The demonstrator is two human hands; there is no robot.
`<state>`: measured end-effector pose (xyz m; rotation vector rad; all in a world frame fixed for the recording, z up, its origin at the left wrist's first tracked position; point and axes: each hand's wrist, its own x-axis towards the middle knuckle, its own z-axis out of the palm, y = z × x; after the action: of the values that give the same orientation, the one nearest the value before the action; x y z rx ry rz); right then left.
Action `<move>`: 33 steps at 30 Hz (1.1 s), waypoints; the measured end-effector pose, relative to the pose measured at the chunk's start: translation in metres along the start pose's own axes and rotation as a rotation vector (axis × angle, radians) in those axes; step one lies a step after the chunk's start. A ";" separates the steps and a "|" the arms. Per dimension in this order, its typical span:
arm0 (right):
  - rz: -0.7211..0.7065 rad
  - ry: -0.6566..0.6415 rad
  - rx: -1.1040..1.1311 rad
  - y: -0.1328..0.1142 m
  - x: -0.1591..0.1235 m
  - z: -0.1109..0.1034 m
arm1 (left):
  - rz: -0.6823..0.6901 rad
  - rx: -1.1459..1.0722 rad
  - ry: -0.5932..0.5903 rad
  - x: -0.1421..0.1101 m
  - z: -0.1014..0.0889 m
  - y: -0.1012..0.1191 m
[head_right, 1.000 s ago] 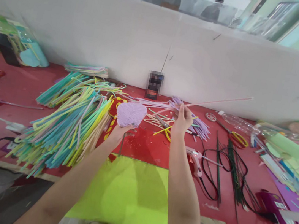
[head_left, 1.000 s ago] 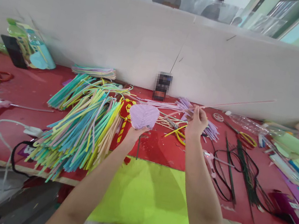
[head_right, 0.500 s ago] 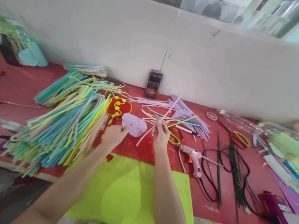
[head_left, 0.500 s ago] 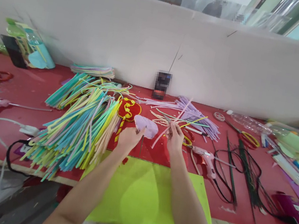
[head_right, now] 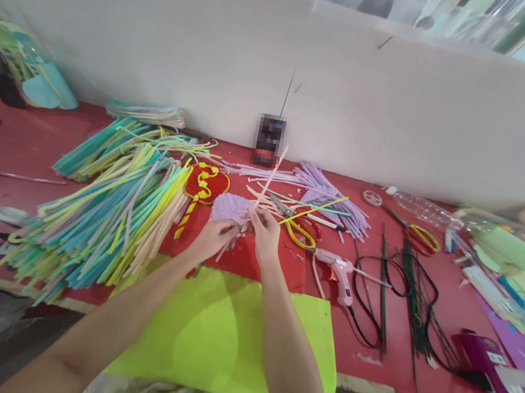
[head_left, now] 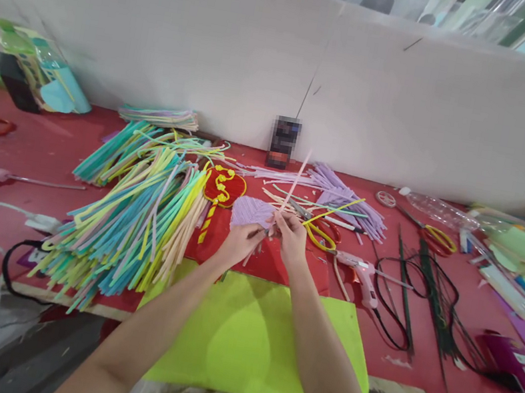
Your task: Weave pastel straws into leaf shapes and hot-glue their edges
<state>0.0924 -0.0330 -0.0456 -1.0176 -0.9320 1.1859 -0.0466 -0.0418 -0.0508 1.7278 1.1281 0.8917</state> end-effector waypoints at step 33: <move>-0.297 0.380 -1.279 0.004 0.033 -0.097 | -0.116 0.592 0.327 0.005 -0.013 -0.017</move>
<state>0.1888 -0.0123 -0.0754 -1.9105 -1.4721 -0.0040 -0.0621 -0.0299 -0.0612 1.9935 1.8314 0.8378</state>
